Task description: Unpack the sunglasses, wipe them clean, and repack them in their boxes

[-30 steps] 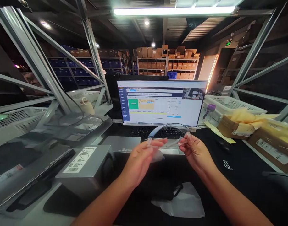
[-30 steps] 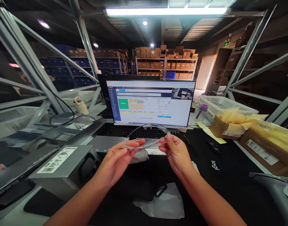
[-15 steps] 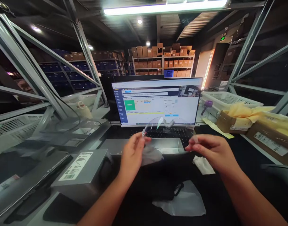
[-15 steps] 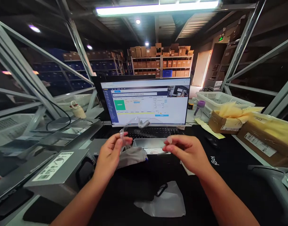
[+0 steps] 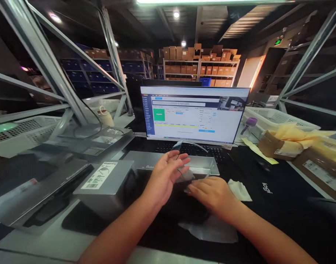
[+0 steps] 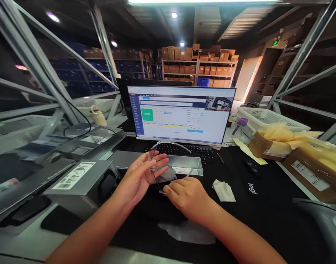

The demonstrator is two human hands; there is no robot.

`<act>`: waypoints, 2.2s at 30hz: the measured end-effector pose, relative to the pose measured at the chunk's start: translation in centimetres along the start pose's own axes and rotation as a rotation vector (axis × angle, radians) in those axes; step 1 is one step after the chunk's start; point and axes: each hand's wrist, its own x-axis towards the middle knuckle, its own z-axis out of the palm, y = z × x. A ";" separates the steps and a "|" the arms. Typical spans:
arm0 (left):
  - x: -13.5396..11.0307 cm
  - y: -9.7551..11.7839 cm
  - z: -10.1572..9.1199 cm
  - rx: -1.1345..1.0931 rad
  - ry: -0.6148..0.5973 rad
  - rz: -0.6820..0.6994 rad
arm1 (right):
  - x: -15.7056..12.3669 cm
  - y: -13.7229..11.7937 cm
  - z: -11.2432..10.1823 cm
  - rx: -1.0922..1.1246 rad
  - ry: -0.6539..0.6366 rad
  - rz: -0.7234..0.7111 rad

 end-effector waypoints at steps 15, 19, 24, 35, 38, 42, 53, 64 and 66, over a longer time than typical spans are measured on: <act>1.1 1.5 -0.7 0.121 0.064 0.228 | -5.8 8.9 -8.1 -0.012 -0.575 1.108; 1.2 1.5 -0.7 0.166 0.081 0.273 | -9.3 12.5 -6.8 0.119 -0.748 1.158; 1.0 1.1 0.2 0.225 0.088 0.222 | -9.7 12.8 -3.7 0.251 -0.599 1.091; 0.3 2.3 1.6 0.542 -0.048 0.386 | -10.0 13.0 -7.8 0.100 -0.361 1.024; 0.0 2.3 1.1 0.579 -0.059 0.427 | -9.8 13.4 -9.0 0.068 -0.298 1.074; 0.1 1.9 0.5 0.603 -0.081 0.452 | -8.9 12.8 -8.8 0.456 -0.068 1.242; -1.4 1.4 0.8 0.801 -0.204 0.623 | -4.2 6.8 -7.5 1.207 0.480 1.403; -1.2 -0.2 1.2 0.784 -0.205 0.524 | 1.0 -1.3 -4.5 1.288 0.082 0.707; -1.2 -0.3 1.2 0.797 -0.209 0.521 | 0.8 -1.0 -4.2 1.303 0.044 0.623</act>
